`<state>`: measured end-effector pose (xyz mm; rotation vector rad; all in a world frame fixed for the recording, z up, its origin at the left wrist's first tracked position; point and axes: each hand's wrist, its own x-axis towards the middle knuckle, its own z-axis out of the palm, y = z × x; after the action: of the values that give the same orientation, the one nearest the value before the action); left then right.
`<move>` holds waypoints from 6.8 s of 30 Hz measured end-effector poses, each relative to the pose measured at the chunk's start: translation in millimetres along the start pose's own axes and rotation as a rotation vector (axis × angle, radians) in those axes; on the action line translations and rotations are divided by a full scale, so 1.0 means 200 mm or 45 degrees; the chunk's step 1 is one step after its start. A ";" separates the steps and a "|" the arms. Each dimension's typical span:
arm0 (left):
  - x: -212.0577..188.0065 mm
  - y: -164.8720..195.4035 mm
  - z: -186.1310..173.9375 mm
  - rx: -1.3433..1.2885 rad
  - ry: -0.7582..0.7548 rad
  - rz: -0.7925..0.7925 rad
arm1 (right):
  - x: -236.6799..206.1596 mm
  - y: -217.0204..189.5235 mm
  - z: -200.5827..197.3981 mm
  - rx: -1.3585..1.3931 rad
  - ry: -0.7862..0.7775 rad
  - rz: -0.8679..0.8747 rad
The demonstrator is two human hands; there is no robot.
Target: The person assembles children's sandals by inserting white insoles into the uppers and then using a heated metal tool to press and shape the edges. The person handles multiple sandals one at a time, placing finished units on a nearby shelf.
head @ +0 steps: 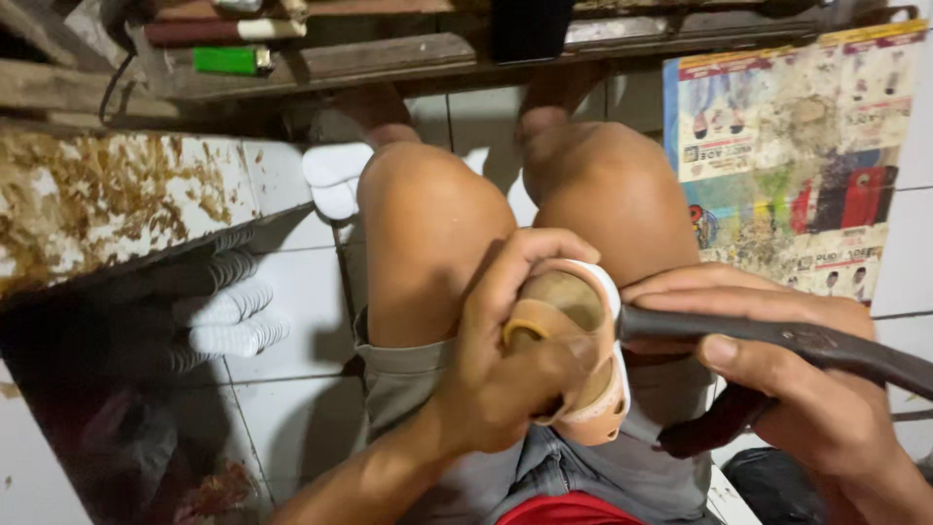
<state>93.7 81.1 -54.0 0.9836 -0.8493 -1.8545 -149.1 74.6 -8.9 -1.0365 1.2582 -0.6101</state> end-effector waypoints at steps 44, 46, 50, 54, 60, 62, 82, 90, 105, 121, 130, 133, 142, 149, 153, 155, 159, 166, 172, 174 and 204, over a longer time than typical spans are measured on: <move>-0.12 -0.05 0.45 0.301 -0.272 0.245 | -0.44 0.19 0.05 -0.564 0.441 -0.905; -0.13 -0.02 0.43 0.381 -0.296 0.262 | -0.42 0.17 0.06 -0.557 0.417 -0.943; -0.16 0.00 0.42 0.288 -0.331 0.166 | -0.36 0.15 0.02 0.042 0.162 -0.857; -0.21 -0.03 0.41 0.244 -0.398 0.277 | -0.40 0.19 -0.01 0.095 -0.041 -0.211; -0.25 -0.09 0.40 0.306 -0.308 0.370 | -0.46 0.28 0.03 0.267 -0.007 -0.349; -0.26 -0.10 0.40 0.324 -0.297 0.407 | -0.47 0.29 0.03 0.241 -0.010 -0.351; -0.01 0.25 0.38 -0.156 -0.100 0.015 | -0.28 0.08 0.03 -0.812 0.254 -1.573; 0.19 0.15 0.34 0.457 -0.328 0.345 | -0.16 -0.01 -0.19 -0.290 0.131 -0.936; 0.26 0.20 0.39 1.309 -0.301 0.719 | -0.06 -0.18 -0.23 -0.236 -0.094 -0.355; 0.23 0.23 0.31 1.219 -0.407 0.677 | -0.04 -0.05 -0.22 -0.389 0.084 -0.553; -0.05 0.09 0.37 -0.407 -0.240 0.280 | -0.20 0.40 -0.05 -0.020 0.349 -0.595; -0.13 0.03 0.40 -0.157 -0.047 0.348 | -0.25 0.46 -0.01 -0.919 0.768 -1.113; -0.17 -0.08 0.34 0.146 -0.059 0.582 | -0.31 0.48 -0.01 -1.080 0.755 -1.193; -0.10 -0.11 0.21 0.869 0.047 1.119 | -0.31 0.53 -0.03 -0.991 0.576 -1.182; -0.11 -0.15 0.19 0.917 0.084 1.197 | -0.33 0.56 -0.01 -1.060 0.644 -1.198; -0.12 -0.16 0.19 0.903 0.098 1.185 | -0.33 0.58 -0.01 -1.031 0.590 -1.224; -0.15 -0.16 0.19 0.996 0.146 1.150 | -0.34 0.60 -0.03 -1.006 0.475 -1.183; -0.17 -0.15 0.23 0.733 0.141 1.091 | -0.35 0.58 -0.07 -0.971 0.436 -1.262; -0.17 -0.16 0.20 0.940 0.093 1.086 | -0.34 0.58 -0.07 -0.927 0.381 -1.271; -0.18 -0.17 0.20 1.032 0.092 1.182 | -0.36 0.58 -0.07 -0.938 0.356 -1.256; -0.03 -0.35 0.18 0.156 0.065 0.157 | -0.12 1.35 -1.39 -0.306 1.155 0.289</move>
<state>40.1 121.2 -93.6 1.0261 -0.9802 -1.6824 -463.7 133.9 -228.3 -0.7947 2.2520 -0.7981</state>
